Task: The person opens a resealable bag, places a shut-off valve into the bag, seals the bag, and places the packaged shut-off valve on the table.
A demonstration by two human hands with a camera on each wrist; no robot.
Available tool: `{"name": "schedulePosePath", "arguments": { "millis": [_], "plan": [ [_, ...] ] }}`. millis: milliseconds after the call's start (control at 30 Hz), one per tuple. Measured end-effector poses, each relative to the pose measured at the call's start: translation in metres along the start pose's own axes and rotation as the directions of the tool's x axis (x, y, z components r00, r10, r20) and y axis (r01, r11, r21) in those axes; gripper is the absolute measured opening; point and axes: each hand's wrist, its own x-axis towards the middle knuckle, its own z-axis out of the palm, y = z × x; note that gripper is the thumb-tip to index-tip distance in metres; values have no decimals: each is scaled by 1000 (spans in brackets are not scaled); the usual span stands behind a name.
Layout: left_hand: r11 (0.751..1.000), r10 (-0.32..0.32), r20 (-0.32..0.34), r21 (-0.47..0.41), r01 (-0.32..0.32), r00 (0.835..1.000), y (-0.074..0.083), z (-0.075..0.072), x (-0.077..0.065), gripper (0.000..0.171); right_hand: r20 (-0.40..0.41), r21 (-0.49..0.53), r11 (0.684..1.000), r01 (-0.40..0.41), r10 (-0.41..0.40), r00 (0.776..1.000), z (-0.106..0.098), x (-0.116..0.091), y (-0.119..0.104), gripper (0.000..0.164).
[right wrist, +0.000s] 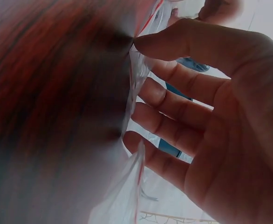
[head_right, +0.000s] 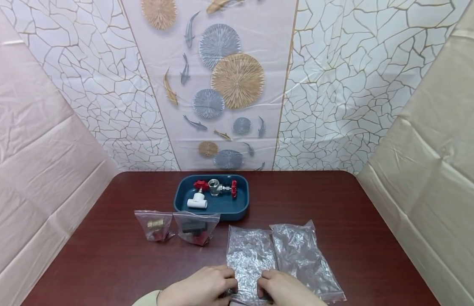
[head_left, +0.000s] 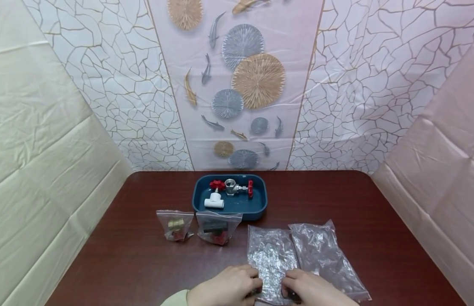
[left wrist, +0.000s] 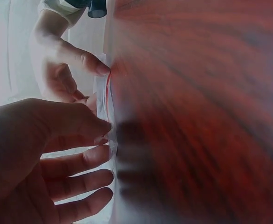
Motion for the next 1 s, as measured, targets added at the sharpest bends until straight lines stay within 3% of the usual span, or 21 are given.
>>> {"name": "schedulePosePath", "arguments": {
  "millis": [200,333,467,600,767,867,1000],
  "plan": [
    [998,49,-73,36,-46,996,-1,1,-2,6,2,54,997,-63,63,998,-2,0,-2,24],
    [997,49,-139,58,-41,989,-2,3,-3,7,21,108,986,-124,123,992,-5,1,-3,23],
    [990,37,-271,141,1,962,-5,0,-1,11,2,80,983,-165,165,986,-13,7,-3,22],
    [979,2,-367,190,73,930,-11,-17,6,15,-130,-24,988,-155,151,980,-29,17,0,20],
    [979,-70,-423,145,144,904,-18,-49,13,12,-305,-100,978,-181,143,942,-56,32,1,21],
    [983,-104,-456,87,161,884,-20,-64,14,9,-353,-106,973,-205,156,923,-67,38,0,22],
    [984,-151,-466,13,177,872,-23,-76,12,6,-359,-84,971,-222,179,916,-75,44,-1,20]
  ]
}}
